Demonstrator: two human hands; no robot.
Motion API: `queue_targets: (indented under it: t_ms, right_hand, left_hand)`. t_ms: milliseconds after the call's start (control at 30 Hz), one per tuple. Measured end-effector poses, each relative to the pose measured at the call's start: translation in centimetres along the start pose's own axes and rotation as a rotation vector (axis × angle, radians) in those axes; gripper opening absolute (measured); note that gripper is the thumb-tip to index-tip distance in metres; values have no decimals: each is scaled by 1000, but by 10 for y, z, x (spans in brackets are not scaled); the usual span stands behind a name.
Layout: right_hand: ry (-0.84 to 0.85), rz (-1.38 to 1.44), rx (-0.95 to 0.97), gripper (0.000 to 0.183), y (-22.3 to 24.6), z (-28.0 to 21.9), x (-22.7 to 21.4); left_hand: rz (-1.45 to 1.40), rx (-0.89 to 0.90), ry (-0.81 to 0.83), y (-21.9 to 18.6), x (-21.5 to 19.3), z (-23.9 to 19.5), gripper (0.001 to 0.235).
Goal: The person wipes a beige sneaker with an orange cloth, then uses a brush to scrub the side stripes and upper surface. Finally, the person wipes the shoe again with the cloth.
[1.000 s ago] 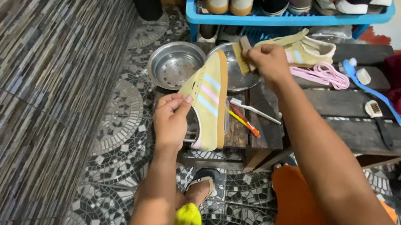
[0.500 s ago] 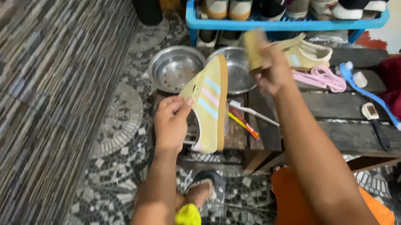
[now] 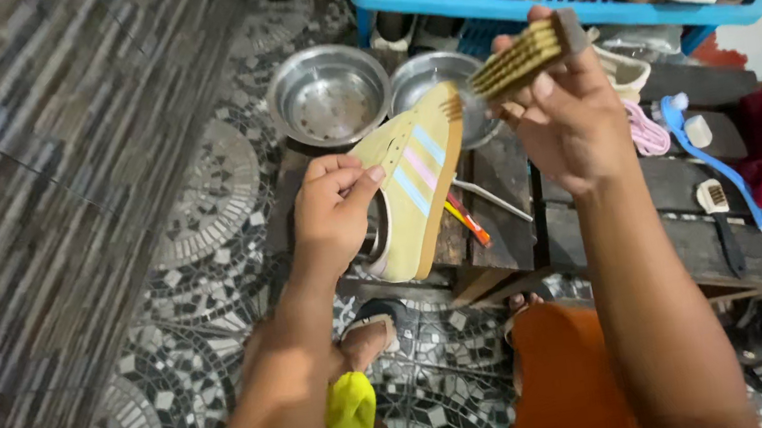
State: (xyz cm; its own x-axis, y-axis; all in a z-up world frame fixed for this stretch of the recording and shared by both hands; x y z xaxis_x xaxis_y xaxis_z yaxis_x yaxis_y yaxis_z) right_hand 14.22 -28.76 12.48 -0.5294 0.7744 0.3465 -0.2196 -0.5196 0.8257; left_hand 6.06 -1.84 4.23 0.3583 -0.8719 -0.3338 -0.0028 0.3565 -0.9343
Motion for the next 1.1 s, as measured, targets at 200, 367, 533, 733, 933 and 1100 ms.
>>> queue_targets:
  t_ms: [200, 367, 533, 733, 933, 1100]
  right_hand:
    - [210, 143, 37, 48, -2, -25, 26]
    - [297, 23, -75, 48, 7, -32, 35]
    - [351, -775, -470, 48, 24, -36, 60]
    - [491, -1094, -665, 33, 33, -42, 94]
    - [501, -1314, -703, 33, 32, -41, 90]
    - [594, -1261, -724, 29, 34, -41, 100]
  left_hand:
    - [4, -32, 35, -33, 4, -17, 32]
    - [56, -56, 46, -32, 8, -22, 33]
    - [52, -72, 56, -29, 11, -22, 31]
    - [-97, -223, 133, -24, 18, -25, 27]
    - [-79, -235, 206, -21, 21, -25, 31]
    - [-21, -84, 109, -18, 17, -21, 22]
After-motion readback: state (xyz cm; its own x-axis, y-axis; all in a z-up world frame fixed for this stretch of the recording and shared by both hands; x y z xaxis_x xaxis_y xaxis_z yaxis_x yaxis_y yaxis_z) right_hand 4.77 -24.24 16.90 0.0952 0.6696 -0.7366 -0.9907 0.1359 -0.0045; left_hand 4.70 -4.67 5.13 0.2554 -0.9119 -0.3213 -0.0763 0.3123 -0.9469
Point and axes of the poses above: each hand's wrist, its own z-axis towards the middle knuckle, its own x-axis out of the palm, y = z × x, the point moved 8 cm from there along z, towards the middle knuckle, and after that the axes turned 6 degrees about -x, right-handed, at the moved point
